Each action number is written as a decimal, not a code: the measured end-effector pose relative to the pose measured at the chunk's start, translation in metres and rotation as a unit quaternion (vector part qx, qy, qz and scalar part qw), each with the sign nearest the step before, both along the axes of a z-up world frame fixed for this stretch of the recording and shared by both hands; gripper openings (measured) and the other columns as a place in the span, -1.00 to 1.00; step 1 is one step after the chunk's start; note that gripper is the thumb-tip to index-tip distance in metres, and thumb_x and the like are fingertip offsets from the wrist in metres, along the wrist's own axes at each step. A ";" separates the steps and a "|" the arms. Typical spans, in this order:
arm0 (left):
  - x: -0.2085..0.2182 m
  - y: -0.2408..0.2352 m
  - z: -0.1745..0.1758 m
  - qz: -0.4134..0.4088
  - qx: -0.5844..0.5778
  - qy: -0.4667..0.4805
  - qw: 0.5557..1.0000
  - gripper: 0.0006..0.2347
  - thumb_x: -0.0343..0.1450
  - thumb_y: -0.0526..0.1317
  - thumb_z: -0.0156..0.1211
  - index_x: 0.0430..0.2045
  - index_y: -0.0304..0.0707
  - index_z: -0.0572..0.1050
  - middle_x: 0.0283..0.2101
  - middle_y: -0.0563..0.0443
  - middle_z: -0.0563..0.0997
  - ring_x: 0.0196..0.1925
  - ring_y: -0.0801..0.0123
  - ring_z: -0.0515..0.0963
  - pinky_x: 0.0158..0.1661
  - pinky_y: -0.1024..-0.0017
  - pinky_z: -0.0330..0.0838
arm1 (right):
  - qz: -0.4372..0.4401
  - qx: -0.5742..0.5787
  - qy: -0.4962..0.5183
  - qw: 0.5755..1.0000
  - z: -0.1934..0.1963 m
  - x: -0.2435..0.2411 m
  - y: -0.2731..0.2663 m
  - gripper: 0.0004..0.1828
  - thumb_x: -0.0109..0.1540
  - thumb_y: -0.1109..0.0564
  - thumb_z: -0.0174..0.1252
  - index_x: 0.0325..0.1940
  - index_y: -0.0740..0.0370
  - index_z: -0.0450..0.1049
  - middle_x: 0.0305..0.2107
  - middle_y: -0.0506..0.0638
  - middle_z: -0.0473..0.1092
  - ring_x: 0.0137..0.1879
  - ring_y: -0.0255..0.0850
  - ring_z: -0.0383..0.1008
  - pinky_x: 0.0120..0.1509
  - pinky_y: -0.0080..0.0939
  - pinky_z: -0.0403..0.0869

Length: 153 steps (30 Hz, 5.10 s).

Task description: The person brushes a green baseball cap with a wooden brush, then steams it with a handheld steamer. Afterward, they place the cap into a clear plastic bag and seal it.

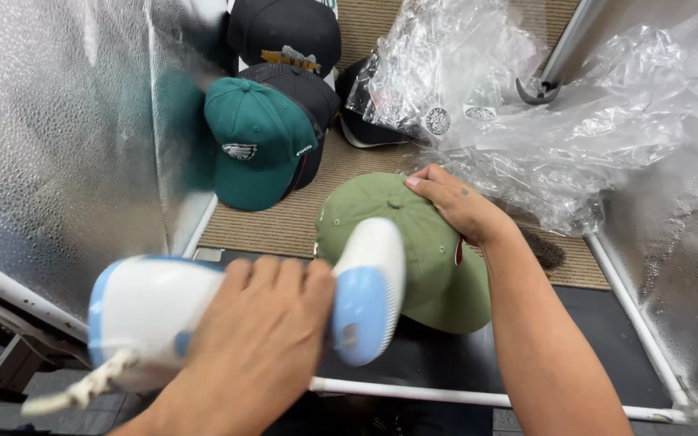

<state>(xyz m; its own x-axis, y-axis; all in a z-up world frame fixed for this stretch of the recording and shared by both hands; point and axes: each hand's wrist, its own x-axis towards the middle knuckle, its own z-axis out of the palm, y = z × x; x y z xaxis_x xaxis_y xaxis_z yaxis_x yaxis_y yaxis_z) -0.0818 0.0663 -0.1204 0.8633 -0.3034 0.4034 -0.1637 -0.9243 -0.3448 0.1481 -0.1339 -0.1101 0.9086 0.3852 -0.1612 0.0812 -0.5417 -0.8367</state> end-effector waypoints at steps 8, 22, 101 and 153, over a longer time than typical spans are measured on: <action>-0.020 0.032 -0.076 -0.030 -0.015 -0.121 0.992 -0.69 0.33 -0.08 0.13 -0.13 -0.23 0.41 -0.35 -0.01 0.51 -0.39 0.08 0.41 -0.28 0.11 0.29 | -0.013 0.034 0.022 0.999 -0.004 0.003 0.001 -0.66 0.29 -0.16 0.01 -0.05 0.10 0.36 -0.13 -0.01 0.39 -0.04 -0.25 0.35 -0.01 -0.22 0.33; -0.018 -0.009 -0.082 -0.085 -0.040 -0.154 0.984 -0.74 0.37 -0.23 -0.02 -0.06 -0.21 0.39 -0.40 -0.05 0.47 -0.39 0.11 0.38 -0.25 0.13 0.28 | -0.008 0.026 0.032 0.999 -0.001 -0.001 0.001 -0.60 0.28 -0.19 0.00 0.03 0.12 0.34 -0.08 -0.01 0.36 -0.01 -0.24 0.34 0.02 -0.21 0.34; 0.028 0.016 0.046 0.157 -0.102 0.163 0.969 -0.63 0.20 0.00 0.26 -0.20 -0.02 0.35 -0.32 -0.12 0.67 -0.29 -0.23 0.64 -0.23 -0.09 0.44 | 0.018 0.015 0.021 1.000 0.006 -0.005 0.000 -0.68 0.33 -0.17 -0.03 -0.10 0.11 0.32 -0.15 0.00 0.38 -0.05 -0.23 0.33 0.00 -0.18 0.33; 0.229 -0.078 0.176 0.200 0.093 0.412 0.884 -0.69 0.20 -0.28 0.10 -0.25 -0.07 0.69 -0.19 0.15 0.71 -0.15 0.18 0.71 -0.24 0.31 0.52 | -0.187 0.170 -0.056 0.966 -0.077 -0.056 -0.020 0.66 -0.28 -0.23 0.47 0.65 -0.01 -0.47 0.35 -0.04 0.25 0.42 -0.22 0.33 0.42 -0.15 0.32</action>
